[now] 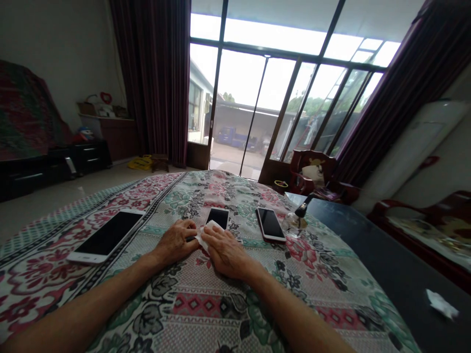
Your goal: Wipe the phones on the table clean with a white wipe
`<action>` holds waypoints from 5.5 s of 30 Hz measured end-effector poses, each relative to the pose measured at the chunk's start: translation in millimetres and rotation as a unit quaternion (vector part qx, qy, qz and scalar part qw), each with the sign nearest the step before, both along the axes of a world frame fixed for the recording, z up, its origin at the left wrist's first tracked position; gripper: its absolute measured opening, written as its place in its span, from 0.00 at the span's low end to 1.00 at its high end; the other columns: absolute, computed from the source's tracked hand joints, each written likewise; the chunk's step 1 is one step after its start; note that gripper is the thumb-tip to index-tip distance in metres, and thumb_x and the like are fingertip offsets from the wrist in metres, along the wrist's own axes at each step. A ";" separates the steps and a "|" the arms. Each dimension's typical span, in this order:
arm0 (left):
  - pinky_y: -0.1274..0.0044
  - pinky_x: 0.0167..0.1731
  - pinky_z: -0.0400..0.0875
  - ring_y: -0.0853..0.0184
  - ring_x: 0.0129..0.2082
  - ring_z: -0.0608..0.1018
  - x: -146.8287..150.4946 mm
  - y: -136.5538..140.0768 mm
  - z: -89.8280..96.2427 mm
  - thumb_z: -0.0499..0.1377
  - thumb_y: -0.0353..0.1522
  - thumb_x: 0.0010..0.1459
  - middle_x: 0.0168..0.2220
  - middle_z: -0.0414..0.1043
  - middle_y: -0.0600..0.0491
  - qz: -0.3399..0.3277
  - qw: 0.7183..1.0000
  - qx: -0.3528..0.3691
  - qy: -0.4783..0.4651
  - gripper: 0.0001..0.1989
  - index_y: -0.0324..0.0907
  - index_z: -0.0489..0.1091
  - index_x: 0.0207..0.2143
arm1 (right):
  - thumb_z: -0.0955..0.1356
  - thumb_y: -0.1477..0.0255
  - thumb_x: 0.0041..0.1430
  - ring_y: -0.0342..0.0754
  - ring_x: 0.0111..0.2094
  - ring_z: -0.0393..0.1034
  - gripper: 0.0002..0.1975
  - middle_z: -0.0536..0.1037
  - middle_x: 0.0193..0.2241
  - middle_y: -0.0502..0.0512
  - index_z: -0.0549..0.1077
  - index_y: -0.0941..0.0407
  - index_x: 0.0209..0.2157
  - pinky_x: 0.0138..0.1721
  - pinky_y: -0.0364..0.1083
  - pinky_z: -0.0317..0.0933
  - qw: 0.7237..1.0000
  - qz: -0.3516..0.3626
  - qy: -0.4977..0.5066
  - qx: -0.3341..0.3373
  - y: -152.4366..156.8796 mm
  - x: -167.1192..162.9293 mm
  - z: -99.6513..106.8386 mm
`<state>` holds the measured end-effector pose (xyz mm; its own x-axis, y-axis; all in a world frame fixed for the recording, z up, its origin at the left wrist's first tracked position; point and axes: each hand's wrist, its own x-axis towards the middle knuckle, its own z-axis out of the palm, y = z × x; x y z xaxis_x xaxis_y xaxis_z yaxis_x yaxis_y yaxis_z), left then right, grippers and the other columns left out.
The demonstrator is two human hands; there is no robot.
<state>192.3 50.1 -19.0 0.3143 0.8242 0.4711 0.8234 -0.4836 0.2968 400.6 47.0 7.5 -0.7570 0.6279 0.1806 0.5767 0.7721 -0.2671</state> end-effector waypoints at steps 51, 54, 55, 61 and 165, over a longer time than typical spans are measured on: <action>0.70 0.43 0.69 0.63 0.40 0.73 0.6 -0.7 -1.6 0.60 0.35 0.57 0.39 0.74 0.51 -0.043 0.999 0.022 -0.024 0.11 0.48 0.76 0.43 | 0.57 0.71 0.66 0.56 0.58 0.59 0.18 0.66 0.58 0.61 0.65 0.54 0.56 0.56 0.56 0.56 0.993 -0.042 -0.054 0.091 3.8 -8.1 15.3; 0.72 0.43 0.69 0.64 0.40 0.74 0.6 1.6 -3.3 0.59 0.32 0.58 0.38 0.75 0.50 -0.069 0.997 0.025 -0.037 0.09 0.46 0.78 0.39 | 0.56 0.71 0.67 0.55 0.62 0.54 0.22 0.60 0.62 0.60 0.60 0.54 0.61 0.59 0.57 0.54 0.997 -0.026 -0.045 0.058 -2.8 -2.3 14.5; 0.72 0.43 0.69 0.64 0.40 0.74 0.7 2.5 -3.7 0.59 0.31 0.58 0.38 0.75 0.50 -0.076 0.996 0.026 -0.042 0.08 0.45 0.78 0.38 | 0.56 0.71 0.67 0.55 0.63 0.53 0.22 0.60 0.63 0.59 0.59 0.54 0.61 0.59 0.57 0.53 0.998 -0.020 -0.039 0.049 -2.5 -1.2 13.9; 0.74 0.42 0.69 0.65 0.37 0.76 0.8 5.9 -4.3 0.57 0.32 0.60 0.33 0.77 0.52 -0.081 0.996 0.005 -0.044 0.09 0.46 0.79 0.34 | 0.57 0.74 0.66 0.50 0.59 0.60 0.18 0.69 0.56 0.53 0.68 0.50 0.53 0.59 0.53 0.56 0.999 -0.011 0.008 0.037 25.5 -9.2 11.4; 0.73 0.51 0.64 0.64 0.45 0.74 21.1 -24.9 -1.7 0.54 0.27 0.60 0.43 0.76 0.50 0.038 0.999 -0.028 -0.021 0.12 0.44 0.76 0.39 | 0.57 0.75 0.65 0.48 0.57 0.60 0.17 0.70 0.55 0.54 0.70 0.53 0.50 0.57 0.47 0.54 0.984 -0.173 0.029 0.039 -1.2 -33.6 -2.9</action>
<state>213.4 25.2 -20.7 0.2315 0.8705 0.4344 0.8433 -0.4022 0.3565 366.9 45.8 4.6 -0.4871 0.8290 0.2748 0.7941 0.5513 -0.2557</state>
